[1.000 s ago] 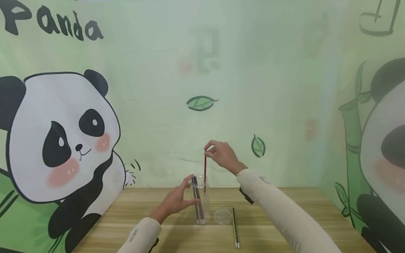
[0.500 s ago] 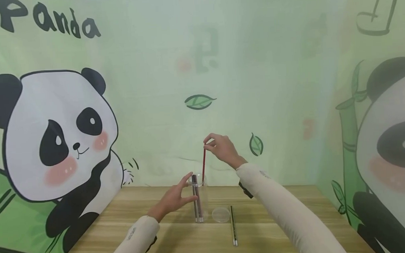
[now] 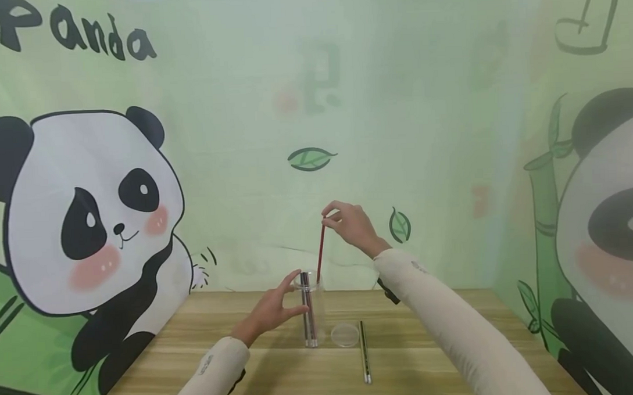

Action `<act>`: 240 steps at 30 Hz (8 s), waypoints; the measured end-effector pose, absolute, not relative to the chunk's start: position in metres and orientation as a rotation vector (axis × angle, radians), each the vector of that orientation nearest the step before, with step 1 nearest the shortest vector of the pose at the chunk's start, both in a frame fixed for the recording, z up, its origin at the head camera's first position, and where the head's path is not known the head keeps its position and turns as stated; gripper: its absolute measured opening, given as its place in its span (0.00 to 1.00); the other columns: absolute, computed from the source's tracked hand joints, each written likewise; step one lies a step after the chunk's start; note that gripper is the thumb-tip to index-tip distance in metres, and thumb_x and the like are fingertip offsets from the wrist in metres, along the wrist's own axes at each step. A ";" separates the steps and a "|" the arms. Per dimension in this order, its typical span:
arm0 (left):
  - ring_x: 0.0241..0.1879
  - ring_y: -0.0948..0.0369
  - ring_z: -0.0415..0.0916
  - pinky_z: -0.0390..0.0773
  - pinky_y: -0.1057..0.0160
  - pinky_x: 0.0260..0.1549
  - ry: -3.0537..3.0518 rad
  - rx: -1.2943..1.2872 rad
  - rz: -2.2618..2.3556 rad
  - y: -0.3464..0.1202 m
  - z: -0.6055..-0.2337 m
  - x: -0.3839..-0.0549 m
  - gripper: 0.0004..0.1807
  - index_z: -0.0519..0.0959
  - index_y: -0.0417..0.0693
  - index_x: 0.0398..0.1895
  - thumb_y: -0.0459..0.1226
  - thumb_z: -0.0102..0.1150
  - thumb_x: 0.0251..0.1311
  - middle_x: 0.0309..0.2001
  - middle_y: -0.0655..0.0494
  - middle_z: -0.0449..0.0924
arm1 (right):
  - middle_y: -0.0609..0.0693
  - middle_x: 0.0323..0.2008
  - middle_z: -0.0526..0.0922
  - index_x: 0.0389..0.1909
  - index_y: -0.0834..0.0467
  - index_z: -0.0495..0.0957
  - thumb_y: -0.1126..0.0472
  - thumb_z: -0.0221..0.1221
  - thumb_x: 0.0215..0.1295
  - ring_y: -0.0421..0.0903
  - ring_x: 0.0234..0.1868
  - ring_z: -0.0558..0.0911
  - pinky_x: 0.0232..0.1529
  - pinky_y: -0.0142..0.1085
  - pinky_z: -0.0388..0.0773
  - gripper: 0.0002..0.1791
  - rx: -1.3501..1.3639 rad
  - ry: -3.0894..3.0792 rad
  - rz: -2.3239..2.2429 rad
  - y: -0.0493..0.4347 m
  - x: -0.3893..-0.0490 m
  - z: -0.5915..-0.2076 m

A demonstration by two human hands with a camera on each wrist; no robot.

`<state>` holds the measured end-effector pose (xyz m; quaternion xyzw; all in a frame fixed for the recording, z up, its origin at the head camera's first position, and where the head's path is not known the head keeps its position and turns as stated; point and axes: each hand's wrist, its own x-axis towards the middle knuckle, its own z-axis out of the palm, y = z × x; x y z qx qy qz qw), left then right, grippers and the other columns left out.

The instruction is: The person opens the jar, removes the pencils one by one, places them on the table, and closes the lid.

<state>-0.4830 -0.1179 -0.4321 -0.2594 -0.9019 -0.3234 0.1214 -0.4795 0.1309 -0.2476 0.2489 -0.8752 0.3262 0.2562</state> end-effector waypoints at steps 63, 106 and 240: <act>0.66 0.39 0.75 0.72 0.37 0.65 -2.633 -0.810 -0.869 -0.121 -0.435 -0.484 0.52 0.51 0.66 0.83 0.52 0.72 0.62 0.66 0.40 0.78 | 0.55 0.40 0.92 0.48 0.61 0.88 0.62 0.67 0.70 0.55 0.44 0.90 0.45 0.56 0.84 0.10 0.562 -2.388 0.842 0.218 -0.473 -0.359; 0.64 0.39 0.76 0.72 0.39 0.65 -2.636 -0.809 -0.812 -0.122 -0.427 -0.484 0.51 0.49 0.64 0.84 0.52 0.70 0.64 0.67 0.45 0.78 | 0.58 0.40 0.90 0.42 0.64 0.86 0.64 0.66 0.69 0.55 0.41 0.89 0.43 0.50 0.85 0.08 0.423 -2.552 1.000 0.215 -0.486 -0.478; 0.61 0.40 0.79 0.75 0.39 0.63 -2.613 -0.840 -0.781 -0.122 -0.425 -0.485 0.53 0.48 0.60 0.84 0.49 0.72 0.63 0.63 0.45 0.81 | 0.53 0.38 0.92 0.46 0.57 0.89 0.59 0.69 0.68 0.52 0.41 0.91 0.42 0.46 0.84 0.09 0.630 -2.598 0.686 0.082 -0.491 -0.352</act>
